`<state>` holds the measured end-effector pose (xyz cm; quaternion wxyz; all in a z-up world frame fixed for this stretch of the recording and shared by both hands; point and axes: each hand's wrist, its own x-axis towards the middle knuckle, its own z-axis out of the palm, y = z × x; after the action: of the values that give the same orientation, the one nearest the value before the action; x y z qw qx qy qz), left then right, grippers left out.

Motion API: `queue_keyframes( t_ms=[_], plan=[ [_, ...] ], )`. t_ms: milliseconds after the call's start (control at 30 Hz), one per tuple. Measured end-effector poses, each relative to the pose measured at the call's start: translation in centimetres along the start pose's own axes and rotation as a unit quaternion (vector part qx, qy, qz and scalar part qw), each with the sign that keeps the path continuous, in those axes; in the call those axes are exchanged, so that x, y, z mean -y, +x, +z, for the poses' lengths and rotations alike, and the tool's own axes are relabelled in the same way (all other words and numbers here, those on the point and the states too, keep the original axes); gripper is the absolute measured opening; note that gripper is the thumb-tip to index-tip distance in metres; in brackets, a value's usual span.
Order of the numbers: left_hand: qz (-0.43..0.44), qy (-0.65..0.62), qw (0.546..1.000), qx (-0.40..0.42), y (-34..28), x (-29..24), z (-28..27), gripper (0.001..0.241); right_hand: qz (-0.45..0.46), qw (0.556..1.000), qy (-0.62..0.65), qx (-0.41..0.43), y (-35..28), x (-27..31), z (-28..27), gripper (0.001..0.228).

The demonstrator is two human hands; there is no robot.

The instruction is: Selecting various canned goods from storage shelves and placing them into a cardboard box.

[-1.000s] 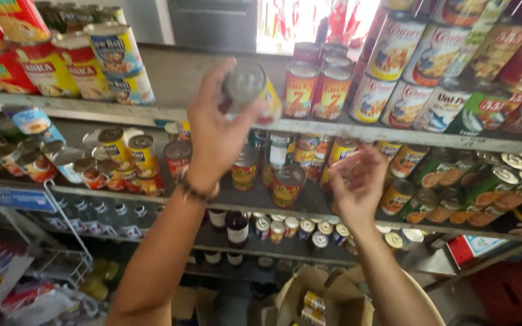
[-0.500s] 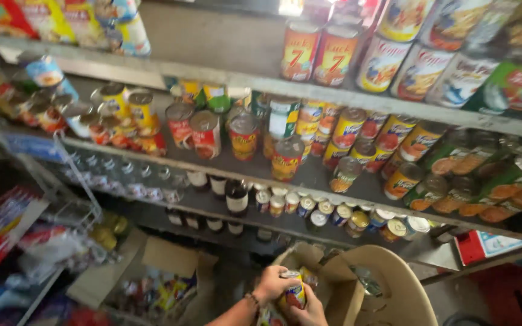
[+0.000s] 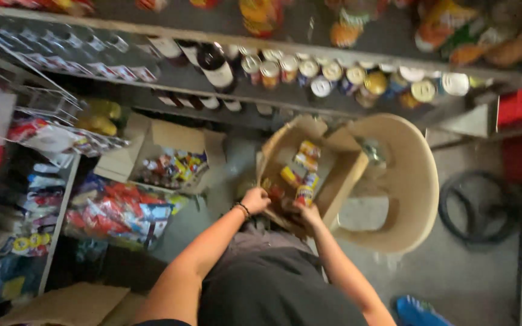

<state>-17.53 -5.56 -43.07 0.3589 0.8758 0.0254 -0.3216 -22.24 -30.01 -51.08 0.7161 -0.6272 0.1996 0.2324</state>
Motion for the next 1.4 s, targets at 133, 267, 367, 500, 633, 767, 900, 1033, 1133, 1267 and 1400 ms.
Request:
queue_keyframes(
  t_ms=[133, 267, 367, 500, 633, 767, 900, 1033, 1133, 1267, 1400],
  plan=[
    [0.001, -0.082, 0.992, -0.1, -1.3, 0.3, 0.6, 0.03, 0.199, 0.969, 0.109, -0.093, 1.2, -1.5, -1.1, 0.042],
    [0.02, -0.096, 0.984, -0.15, -2.7, -0.7, 0.3, 0.025, 0.236, 0.947, 0.179, -0.129, 3.5, -2.8, -1.7, 0.038],
    [0.061, -0.045, 0.985, -0.155, -3.9, -1.6, 0.3, 0.023, 0.249, 0.948, 0.186, -0.066, 7.4, -8.7, -3.8, 0.043],
    [0.077, -0.026, 0.985, -0.152, -5.4, -2.2, -0.3, 0.021, 0.184, 0.964, 0.168, -0.095, 4.4, -2.7, -1.3, 0.039],
    [0.085, -0.007, 0.99, -0.112, -5.8, -2.8, -1.1, 0.018, 0.238, 0.933, 0.239, -0.125, 6.7, -5.9, -2.2, 0.03],
    [0.078, 0.004, 0.993, -0.088, -4.7, -2.8, -1.8, 0.016, 0.171, 0.904, 0.392, -0.008, 7.2, -6.7, -2.3, 0.026],
    [0.084, -0.016, 0.994, -0.063, -3.3, -2.2, -3.5, 0.017, 0.19, 0.927, 0.324, -0.02, 4.9, -4.1, -1.4, 0.032],
    [0.115, -0.03, 0.993, 0.008, -1.5, -1.9, -5.8, 0.02, 0.231, 0.94, 0.202, -0.151, 1.2, 3.2, 2.3, 0.034],
    [0.156, -0.023, 0.986, 0.052, -0.6, -2.4, -8.2, 0.022, 0.209, 0.947, 0.193, -0.151, 1.0, 4.2, 3.2, 0.039],
    [0.211, -0.02, 0.973, 0.092, -0.2, -3.6, -13.2, 0.022, 0.196, 0.922, 0.31, -0.124, 4.2, 4.9, 5.6, 0.043],
    [0.296, -0.022, 0.948, 0.114, -2.2, -8.5, -21.9, 0.022, 0.263, 0.911, 0.147, -0.282, 7.2, 4.1, 5.8, 0.052]
  ],
)
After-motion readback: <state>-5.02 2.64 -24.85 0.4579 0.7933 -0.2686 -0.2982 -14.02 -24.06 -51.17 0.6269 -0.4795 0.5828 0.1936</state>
